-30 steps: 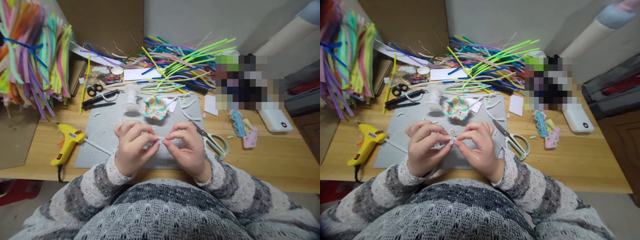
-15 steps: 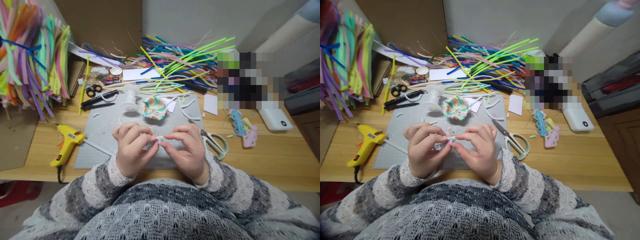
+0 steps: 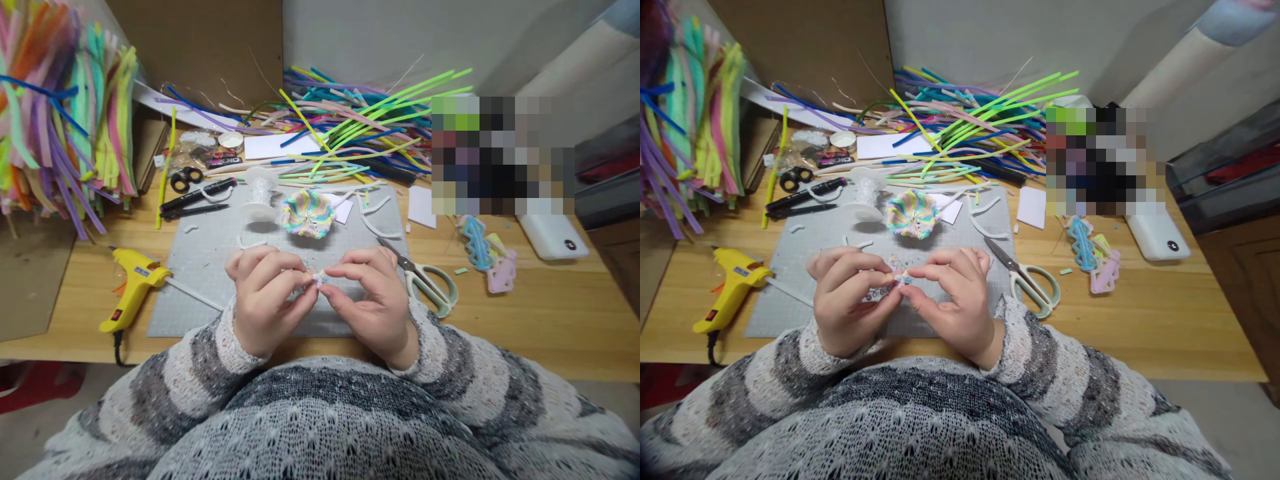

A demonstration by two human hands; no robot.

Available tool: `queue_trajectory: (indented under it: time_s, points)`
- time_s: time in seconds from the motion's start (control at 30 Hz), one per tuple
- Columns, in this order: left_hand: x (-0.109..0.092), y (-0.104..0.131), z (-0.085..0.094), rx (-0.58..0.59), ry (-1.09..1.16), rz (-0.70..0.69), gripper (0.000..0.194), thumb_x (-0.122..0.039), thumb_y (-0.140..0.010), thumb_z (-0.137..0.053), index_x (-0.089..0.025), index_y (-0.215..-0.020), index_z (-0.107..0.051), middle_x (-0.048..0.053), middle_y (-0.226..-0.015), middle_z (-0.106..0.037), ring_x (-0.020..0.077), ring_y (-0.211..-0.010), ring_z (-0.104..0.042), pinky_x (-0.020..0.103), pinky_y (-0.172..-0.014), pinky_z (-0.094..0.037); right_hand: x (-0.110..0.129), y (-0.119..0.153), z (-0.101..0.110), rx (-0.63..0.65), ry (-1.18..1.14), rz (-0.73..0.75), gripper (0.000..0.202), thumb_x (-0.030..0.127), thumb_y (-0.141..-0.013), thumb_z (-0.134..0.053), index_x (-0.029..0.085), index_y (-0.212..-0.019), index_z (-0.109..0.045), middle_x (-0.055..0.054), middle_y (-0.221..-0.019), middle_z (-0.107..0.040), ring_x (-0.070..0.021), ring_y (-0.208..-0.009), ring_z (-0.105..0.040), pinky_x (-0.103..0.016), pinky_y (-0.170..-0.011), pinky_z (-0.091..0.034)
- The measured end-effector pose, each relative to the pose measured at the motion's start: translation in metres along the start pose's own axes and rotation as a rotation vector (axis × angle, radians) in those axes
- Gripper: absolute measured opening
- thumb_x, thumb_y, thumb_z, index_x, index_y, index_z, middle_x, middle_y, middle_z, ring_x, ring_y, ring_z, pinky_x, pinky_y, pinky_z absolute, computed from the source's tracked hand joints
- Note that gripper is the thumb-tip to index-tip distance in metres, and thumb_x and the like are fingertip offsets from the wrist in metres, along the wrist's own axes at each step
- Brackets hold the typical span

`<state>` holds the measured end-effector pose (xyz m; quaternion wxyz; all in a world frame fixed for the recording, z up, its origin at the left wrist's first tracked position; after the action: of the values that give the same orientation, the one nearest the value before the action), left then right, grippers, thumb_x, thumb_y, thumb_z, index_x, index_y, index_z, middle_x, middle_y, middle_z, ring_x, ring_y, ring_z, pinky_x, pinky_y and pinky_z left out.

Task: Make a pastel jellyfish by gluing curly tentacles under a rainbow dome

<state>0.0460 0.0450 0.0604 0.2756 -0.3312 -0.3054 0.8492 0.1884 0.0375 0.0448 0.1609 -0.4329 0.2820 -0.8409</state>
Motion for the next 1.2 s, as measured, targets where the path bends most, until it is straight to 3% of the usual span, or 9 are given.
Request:
queue_trajectory:
  time_s: [1.2]
  points:
    - [-0.0002, 0.0034, -0.0002, -0.004, 0.037, -0.025, 0.012, -0.016, -0.075, -0.073, -0.022, -0.076, -0.062, 0.000, -0.078, -0.069, 0.0203, -0.084, -0.056, 0.039, -0.080, -0.036, 0.0026, 0.0001, -0.0038, 0.022, -0.035, 0.030, 0.012, 0.027, -0.081, -0.071, 0.022, -0.091, -0.067, -0.001, -0.085, -0.065, -0.0176, -0.079, -0.061, -0.041, -0.082, -0.036]
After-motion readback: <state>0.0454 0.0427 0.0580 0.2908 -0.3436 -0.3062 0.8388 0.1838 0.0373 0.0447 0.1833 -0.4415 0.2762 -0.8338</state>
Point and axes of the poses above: each hand's wrist, its own y-axis away from the middle knuckle, its own z-axis out of the back of the hand, x = y × z, the point moved 9 cm from there along -y, towards the middle knuckle
